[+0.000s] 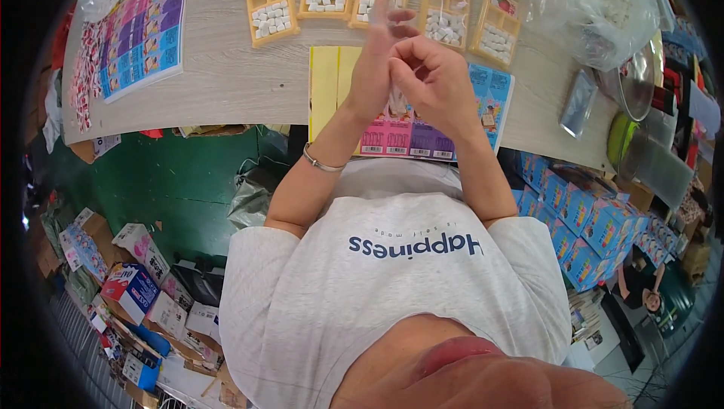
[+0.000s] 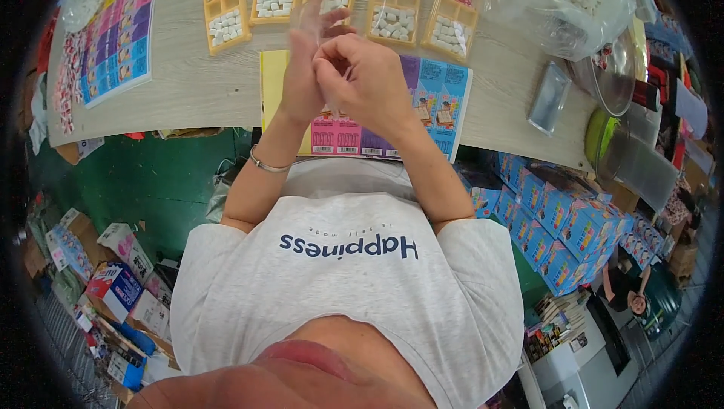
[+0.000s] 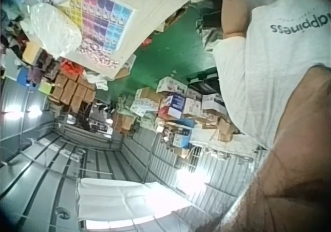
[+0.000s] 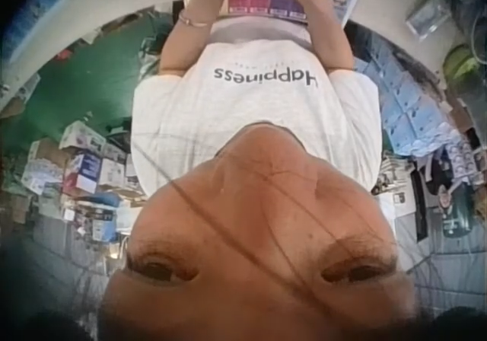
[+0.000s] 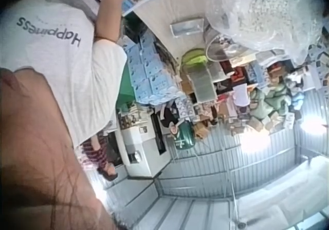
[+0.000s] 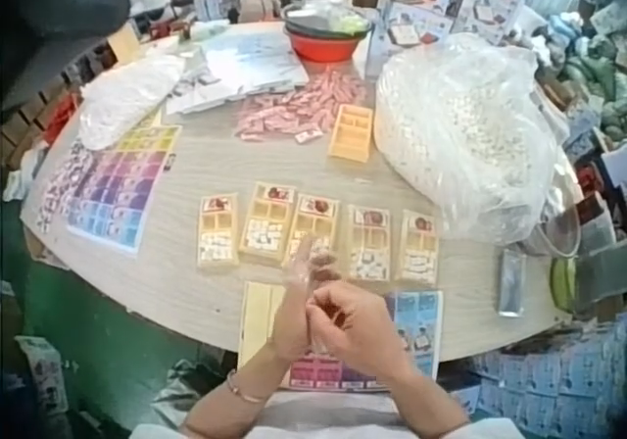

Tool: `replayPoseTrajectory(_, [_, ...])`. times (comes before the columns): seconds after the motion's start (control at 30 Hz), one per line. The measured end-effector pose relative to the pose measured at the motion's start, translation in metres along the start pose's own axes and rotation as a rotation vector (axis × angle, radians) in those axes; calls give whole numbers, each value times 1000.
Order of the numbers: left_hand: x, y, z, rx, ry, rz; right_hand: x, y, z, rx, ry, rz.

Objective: Packaging small white parts into plastic trays and sealing them with decorative stickers.

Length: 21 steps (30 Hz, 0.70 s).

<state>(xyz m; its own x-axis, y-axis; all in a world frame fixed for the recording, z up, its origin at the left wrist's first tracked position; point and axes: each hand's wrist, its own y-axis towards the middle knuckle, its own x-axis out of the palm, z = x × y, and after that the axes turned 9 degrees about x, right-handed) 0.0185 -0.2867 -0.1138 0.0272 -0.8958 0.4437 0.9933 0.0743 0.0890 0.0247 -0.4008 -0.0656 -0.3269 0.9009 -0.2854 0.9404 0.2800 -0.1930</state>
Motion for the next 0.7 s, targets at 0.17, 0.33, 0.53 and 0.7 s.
replayPoseTrajectory(0.17, [-12, 5, 12, 163, 201, 169, -1, 15, 19, -136, -17, 57])
replayPoseTrajectory(0.33, [-70, 76, 38, 268, 1029, 345, -24, 64, 32, 212, 750, 43])
replayPoseTrajectory(0.53, [-30, 122, 34, -96, 1731, 337, -2, 111, 53, 229, 673, 75])
replayPoseTrajectory(0.7, [-41, 129, 8, -137, 1742, 356, 16, 119, 59, 164, -29, 346])
